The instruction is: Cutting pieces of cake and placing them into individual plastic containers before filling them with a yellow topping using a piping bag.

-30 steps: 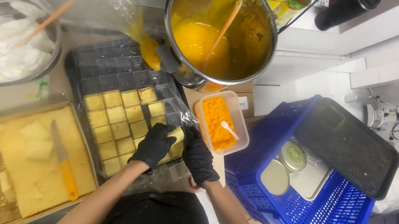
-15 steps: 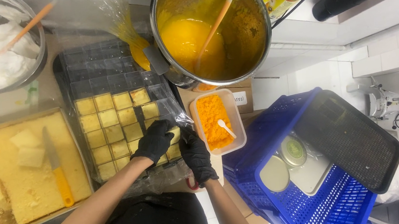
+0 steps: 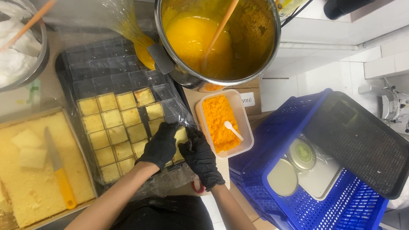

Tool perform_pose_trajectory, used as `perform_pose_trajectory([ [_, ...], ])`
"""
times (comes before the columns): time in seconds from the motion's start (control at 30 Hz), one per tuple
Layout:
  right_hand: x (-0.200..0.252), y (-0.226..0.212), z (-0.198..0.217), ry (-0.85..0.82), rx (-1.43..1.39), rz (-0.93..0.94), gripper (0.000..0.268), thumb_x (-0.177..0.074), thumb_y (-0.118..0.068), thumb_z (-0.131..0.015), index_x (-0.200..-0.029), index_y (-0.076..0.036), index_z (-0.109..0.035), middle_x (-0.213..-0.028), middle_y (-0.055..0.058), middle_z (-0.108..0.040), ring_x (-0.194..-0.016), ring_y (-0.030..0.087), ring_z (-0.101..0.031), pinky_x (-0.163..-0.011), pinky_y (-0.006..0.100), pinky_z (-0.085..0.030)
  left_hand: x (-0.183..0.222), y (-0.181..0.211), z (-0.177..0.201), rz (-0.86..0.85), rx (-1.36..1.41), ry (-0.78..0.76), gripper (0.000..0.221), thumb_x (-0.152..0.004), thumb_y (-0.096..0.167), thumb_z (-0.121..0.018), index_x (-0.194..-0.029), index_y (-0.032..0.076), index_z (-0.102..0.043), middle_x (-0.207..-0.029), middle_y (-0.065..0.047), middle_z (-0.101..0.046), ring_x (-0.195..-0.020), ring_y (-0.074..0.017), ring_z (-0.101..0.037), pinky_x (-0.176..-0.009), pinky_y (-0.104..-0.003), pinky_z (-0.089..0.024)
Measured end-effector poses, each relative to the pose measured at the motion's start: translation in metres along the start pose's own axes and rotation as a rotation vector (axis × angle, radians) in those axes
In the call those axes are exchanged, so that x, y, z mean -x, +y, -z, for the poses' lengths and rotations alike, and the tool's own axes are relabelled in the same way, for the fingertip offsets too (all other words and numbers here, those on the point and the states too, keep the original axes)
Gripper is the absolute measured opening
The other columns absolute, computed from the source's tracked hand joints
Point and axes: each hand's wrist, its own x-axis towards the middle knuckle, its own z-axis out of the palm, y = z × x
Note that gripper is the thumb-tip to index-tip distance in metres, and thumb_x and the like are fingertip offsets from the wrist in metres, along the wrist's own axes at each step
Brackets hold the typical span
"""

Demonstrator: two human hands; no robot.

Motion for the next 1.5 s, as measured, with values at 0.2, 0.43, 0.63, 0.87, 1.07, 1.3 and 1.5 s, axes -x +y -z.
perform_pose_trajectory([
  [0.2, 0.004, 0.009, -0.008, 0.103, 0.095, 0.081, 0.065, -0.086, -0.054, -0.073, -0.146, -0.034, -0.057, -0.146, 0.000, -0.056, -0.136, 0.021, -0.054, -0.109, 0.036, -0.052, 0.049, 0.064, 0.137, -0.194, 0.216, 0.153, 0.045, -0.086, 0.006, -0.061, -0.131, 0.005, -0.056, -0.126, -0.018, -0.062, -0.105, -0.0392, -0.065, -0.089, -0.046, -0.052],
  [0.43, -0.009, 0.014, -0.024, 0.313, 0.241, 0.250, 0.059, -0.088, -0.059, -0.071, -0.136, -0.024, -0.068, -0.136, 0.009, -0.066, -0.129, 0.029, -0.060, -0.106, 0.037, -0.053, 0.047, 0.072, 0.141, -0.279, -0.117, 0.189, 0.032, -0.081, 0.004, -0.058, -0.113, 0.007, -0.062, -0.112, -0.019, -0.062, -0.095, -0.0390, -0.063, -0.080, -0.047, -0.054],
  [0.63, -0.012, -0.004, -0.016, 0.014, 0.326, 0.026, 0.048, -0.084, -0.056, -0.070, -0.126, -0.033, -0.072, -0.132, 0.000, -0.064, -0.120, 0.027, -0.067, -0.095, 0.040, -0.061, 0.054, 0.072, 0.141, -0.256, -0.119, 0.150, 0.031, -0.083, 0.004, -0.055, -0.113, 0.004, -0.062, -0.111, -0.020, -0.063, -0.095, -0.0392, -0.063, -0.081, -0.047, -0.053],
  [0.87, -0.023, -0.011, -0.010, 0.060, 0.334, 0.068, 0.035, -0.082, -0.057, -0.074, -0.110, -0.036, -0.073, -0.106, -0.002, -0.071, -0.100, 0.026, -0.074, -0.076, 0.039, -0.066, 0.051, 0.031, 0.104, -0.295, -0.106, 0.255, 0.051, -0.086, 0.030, -0.062, -0.133, 0.015, -0.050, -0.128, -0.014, -0.057, -0.112, -0.0349, -0.056, -0.090, -0.050, -0.050],
  [1.07, -0.037, -0.015, -0.003, 0.103, 0.399, 0.455, 0.030, -0.084, -0.051, -0.074, -0.092, -0.023, -0.077, -0.093, 0.004, -0.073, -0.098, 0.031, -0.073, -0.080, 0.041, -0.064, 0.123, 0.050, 0.245, -0.066, 0.141, 0.213, 0.023, -0.093, 0.005, -0.055, -0.114, 0.008, -0.064, -0.097, -0.010, -0.067, -0.078, -0.0222, -0.066, -0.070, -0.034, -0.061],
  [1.3, -0.033, -0.032, 0.012, 0.246, 0.414, 0.720, 0.017, -0.078, -0.025, -0.076, -0.082, -0.010, -0.073, -0.085, 0.011, -0.068, -0.063, 0.034, -0.061, -0.053, 0.044, -0.047, 0.204, -0.006, 0.348, 0.356, 0.126, 0.536, 0.053, -0.118, 0.038, -0.045, -0.087, 0.007, -0.074, -0.072, -0.009, -0.068, -0.069, -0.0237, -0.060, -0.068, -0.038, -0.047],
  [1.5, -0.042, -0.028, 0.000, -0.097, 0.243, 0.641, 0.019, -0.081, -0.026, -0.071, -0.092, -0.013, -0.079, -0.084, 0.005, -0.076, -0.070, 0.029, -0.068, -0.061, 0.041, -0.051, 0.241, -0.113, 0.302, 0.450, -0.033, 0.513, 0.047, -0.095, 0.026, -0.067, -0.133, -0.002, -0.069, -0.131, -0.027, -0.066, -0.115, -0.0428, -0.062, -0.097, -0.052, -0.050],
])
